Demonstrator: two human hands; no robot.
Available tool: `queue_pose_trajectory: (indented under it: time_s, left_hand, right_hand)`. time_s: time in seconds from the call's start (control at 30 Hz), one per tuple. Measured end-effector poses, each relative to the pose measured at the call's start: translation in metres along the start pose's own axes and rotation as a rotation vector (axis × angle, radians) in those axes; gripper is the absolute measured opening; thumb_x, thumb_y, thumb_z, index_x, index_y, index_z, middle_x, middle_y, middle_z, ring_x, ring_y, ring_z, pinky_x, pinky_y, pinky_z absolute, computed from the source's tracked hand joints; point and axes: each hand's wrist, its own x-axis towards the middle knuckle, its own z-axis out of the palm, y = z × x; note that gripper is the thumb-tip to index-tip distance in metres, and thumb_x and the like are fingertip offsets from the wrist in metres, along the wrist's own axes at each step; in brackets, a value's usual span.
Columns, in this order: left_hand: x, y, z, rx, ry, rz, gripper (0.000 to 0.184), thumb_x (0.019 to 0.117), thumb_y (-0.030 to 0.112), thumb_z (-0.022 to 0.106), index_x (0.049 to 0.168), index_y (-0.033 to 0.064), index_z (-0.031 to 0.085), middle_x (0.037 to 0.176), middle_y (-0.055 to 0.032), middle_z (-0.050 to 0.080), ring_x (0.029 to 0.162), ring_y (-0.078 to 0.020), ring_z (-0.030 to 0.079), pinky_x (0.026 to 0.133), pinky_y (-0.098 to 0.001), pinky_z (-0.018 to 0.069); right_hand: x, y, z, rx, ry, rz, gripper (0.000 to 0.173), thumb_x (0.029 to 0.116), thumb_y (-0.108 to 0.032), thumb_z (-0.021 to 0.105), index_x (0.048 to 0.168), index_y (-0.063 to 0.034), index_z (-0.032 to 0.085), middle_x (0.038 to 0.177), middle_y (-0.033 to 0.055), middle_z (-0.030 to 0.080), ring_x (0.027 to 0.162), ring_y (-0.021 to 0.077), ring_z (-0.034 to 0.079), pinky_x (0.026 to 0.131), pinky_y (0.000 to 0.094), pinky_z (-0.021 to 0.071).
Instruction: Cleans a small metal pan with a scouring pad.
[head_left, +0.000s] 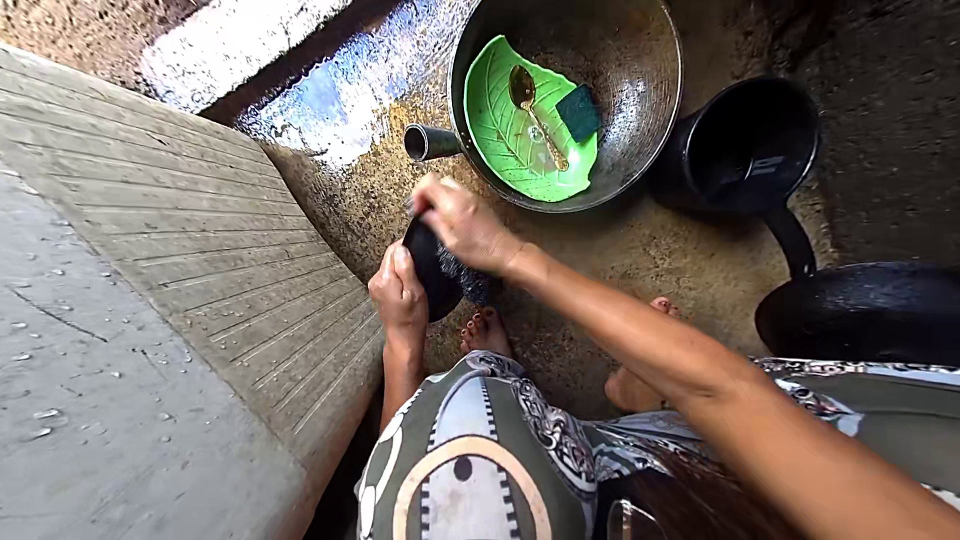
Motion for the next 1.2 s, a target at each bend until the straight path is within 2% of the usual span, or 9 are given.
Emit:
queue_pose_trajectory:
  time_s: [0.1,0.17,0.27,0.47,0.63,0.77,0.93,1.07,1.2]
  left_hand:
    - [0.003,0.001,0.002,0.093,0.039,-0.063,0.053,0.1125,0.039,0.029,0.088,0.0041,0.061,0.069,-0.0102,0.058,0.06,-0.0207,0.06,0.056,-0.0421,0.051]
    - [0.003,-0.002,0.007,0.11,0.111,-0.06,0.051,0.1127,0.037,0.032,0.084,0.0044,0.059,0.066,-0.0091,0.055,0.057,-0.019,0.057,0.054,-0.0393,0.0487]
    - [-0.003,-0.004,0.01,0.074,0.164,-0.075,0.049,0.1128,0.035,0.034,0.081,0.0048,0.057,0.065,-0.007,0.052,0.057,-0.0154,0.055,0.056,-0.0345,0.0475]
    - [0.001,-0.006,0.011,-0.003,0.166,-0.159,0.047,0.1124,0.031,0.036,0.08,0.0051,0.057,0.066,-0.0044,0.053,0.06,-0.0118,0.055,0.059,-0.0316,0.0481]
    - [0.001,-0.003,0.011,0.02,0.173,-0.171,0.047,0.112,0.03,0.037,0.078,0.0033,0.055,0.065,-0.0054,0.049,0.059,-0.0134,0.052,0.059,-0.0327,0.0462]
    - [-0.003,-0.002,0.009,0.047,0.127,-0.146,0.048,0.1122,0.035,0.035,0.081,0.0061,0.057,0.064,-0.0055,0.052,0.057,-0.0154,0.054,0.054,-0.0359,0.0474]
    - [-0.003,-0.003,0.01,0.081,0.135,-0.094,0.048,0.1126,0.033,0.034,0.08,0.0055,0.055,0.063,-0.0059,0.05,0.056,-0.0154,0.053,0.054,-0.035,0.0462]
    - [0.0,-0.005,0.011,0.09,0.139,-0.035,0.044,0.1118,0.028,0.038,0.085,0.0015,0.062,0.066,-0.0085,0.057,0.06,-0.0158,0.058,0.058,-0.0347,0.0497]
    - [-0.009,-0.008,0.015,0.053,0.198,-0.001,0.045,0.1119,0.027,0.038,0.079,0.0034,0.056,0.062,-0.0052,0.049,0.055,-0.013,0.051,0.054,-0.0303,0.0444]
  right_hand:
    - [-0.008,-0.01,0.019,-0.085,0.064,-0.201,0.017,0.0987,-0.003,0.06,0.112,-0.0036,0.071,0.101,0.0122,0.071,0.097,0.0272,0.067,0.087,0.0395,0.0567]
    - [0.004,0.018,0.015,0.008,0.134,-0.014,0.019,0.0982,-0.002,0.06,0.112,-0.001,0.073,0.113,0.0168,0.07,0.109,0.0273,0.067,0.098,0.0392,0.0547]
    - [0.008,0.046,0.01,0.082,0.199,0.331,0.018,0.0959,-0.002,0.063,0.112,0.0036,0.07,0.117,0.0203,0.064,0.107,0.0285,0.065,0.096,0.0421,0.054]
    - [-0.035,0.0,0.037,-0.035,0.188,0.015,0.012,0.0972,-0.003,0.064,0.105,0.0018,0.072,0.107,0.0155,0.068,0.101,0.0248,0.069,0.091,0.0371,0.0583]
    - [-0.011,0.042,0.013,0.007,0.144,0.377,0.017,0.0959,-0.001,0.062,0.11,0.0038,0.069,0.111,0.0195,0.069,0.107,0.0302,0.068,0.098,0.0456,0.0541]
    - [-0.026,-0.014,0.028,-0.105,0.177,0.0,0.009,0.0948,0.0,0.065,0.1,-0.0003,0.073,0.104,0.0144,0.069,0.105,0.0283,0.066,0.096,0.0394,0.0547]
    - [0.003,0.019,0.013,-0.018,0.131,0.135,0.015,0.095,0.002,0.06,0.103,-0.0005,0.072,0.106,0.0153,0.07,0.106,0.0278,0.067,0.098,0.0425,0.0542]
    - [-0.013,-0.016,0.028,-0.057,0.124,-0.083,0.01,0.0941,0.001,0.063,0.094,-0.0025,0.072,0.1,0.0133,0.068,0.103,0.0273,0.066,0.094,0.0389,0.0546]
    - [0.006,0.031,0.002,0.046,0.081,0.205,0.015,0.0965,0.001,0.059,0.108,0.0037,0.068,0.119,0.019,0.066,0.112,0.0288,0.066,0.099,0.0436,0.0543]
